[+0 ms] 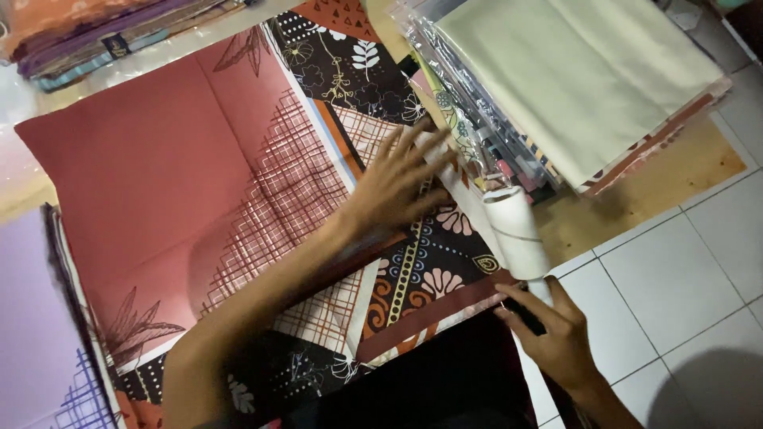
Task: The person is cleaning a piece of patterned fabric with a lint roller and then folding it neatly on a table.
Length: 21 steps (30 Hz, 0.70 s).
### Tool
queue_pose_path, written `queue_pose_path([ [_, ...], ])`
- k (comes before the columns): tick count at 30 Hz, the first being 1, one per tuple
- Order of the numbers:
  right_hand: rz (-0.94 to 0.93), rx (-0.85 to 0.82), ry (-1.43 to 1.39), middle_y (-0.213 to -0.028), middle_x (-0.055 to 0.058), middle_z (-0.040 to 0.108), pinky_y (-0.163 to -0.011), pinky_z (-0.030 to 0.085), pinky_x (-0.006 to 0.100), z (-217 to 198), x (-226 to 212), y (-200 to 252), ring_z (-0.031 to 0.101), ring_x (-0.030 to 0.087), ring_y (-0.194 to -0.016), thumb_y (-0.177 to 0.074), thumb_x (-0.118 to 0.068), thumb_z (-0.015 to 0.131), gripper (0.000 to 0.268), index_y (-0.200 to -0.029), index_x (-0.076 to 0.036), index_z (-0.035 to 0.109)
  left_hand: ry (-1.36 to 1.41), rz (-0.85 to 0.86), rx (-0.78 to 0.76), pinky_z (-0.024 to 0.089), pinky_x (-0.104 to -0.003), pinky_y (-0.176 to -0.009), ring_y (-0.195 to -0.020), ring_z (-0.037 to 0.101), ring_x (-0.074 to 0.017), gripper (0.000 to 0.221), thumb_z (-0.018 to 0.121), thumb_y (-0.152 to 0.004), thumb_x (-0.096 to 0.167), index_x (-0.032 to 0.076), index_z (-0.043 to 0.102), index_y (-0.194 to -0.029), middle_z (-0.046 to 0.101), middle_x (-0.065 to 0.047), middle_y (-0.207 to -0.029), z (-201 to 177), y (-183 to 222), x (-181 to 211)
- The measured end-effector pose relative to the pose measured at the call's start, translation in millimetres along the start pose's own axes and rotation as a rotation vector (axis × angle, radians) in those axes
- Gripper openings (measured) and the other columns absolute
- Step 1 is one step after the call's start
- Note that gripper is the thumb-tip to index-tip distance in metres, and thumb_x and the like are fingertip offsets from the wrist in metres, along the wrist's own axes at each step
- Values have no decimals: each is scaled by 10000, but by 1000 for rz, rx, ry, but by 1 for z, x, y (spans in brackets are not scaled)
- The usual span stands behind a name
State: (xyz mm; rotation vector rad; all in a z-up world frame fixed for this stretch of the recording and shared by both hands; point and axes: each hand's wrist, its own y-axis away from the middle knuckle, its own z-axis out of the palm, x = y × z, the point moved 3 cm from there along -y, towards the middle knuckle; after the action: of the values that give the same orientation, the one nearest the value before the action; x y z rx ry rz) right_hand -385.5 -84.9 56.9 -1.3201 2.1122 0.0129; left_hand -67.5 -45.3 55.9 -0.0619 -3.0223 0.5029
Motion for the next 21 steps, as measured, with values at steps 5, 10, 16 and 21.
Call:
queue_pose_path([
  [5,-13,88,-133,-1194,255,675,-703,559,394,-10,23,3,655,308,-872,-934,121,521,271,-1109,-26,668,92,-49,-172,48,-616,-1318,-1638,50,-317,823,110,-961,752,286,142,-1638,102,-38,-1748,-8,58,81],
  [10,58,167,-268,-998,187,511,-677,493,392,-16,16,-33,574,291,-853,-976,6,598,204,-1030,-36,405,281,35,-181,53,-643,-1323,-1655,68,-349,789,274,-1010,706,282,134,-1660,122,-45,-1769,-62,114,123],
  [16,16,124,-334,-1044,188,624,-849,558,359,13,-27,-95,687,319,-952,-899,-101,813,402,-1189,-8,550,52,-326,-78,191,-660,-1185,-1510,234,-492,841,544,-923,693,232,365,-1603,327,-139,-1657,-94,213,70],
  [21,-205,-98,-165,-782,279,653,-673,509,513,61,-62,-150,690,448,-777,-980,-141,770,267,-983,85,626,-85,-717,-125,146,-689,-1188,-1520,193,-508,934,513,-867,798,240,382,-1605,332,-94,-1666,-113,299,48],
])
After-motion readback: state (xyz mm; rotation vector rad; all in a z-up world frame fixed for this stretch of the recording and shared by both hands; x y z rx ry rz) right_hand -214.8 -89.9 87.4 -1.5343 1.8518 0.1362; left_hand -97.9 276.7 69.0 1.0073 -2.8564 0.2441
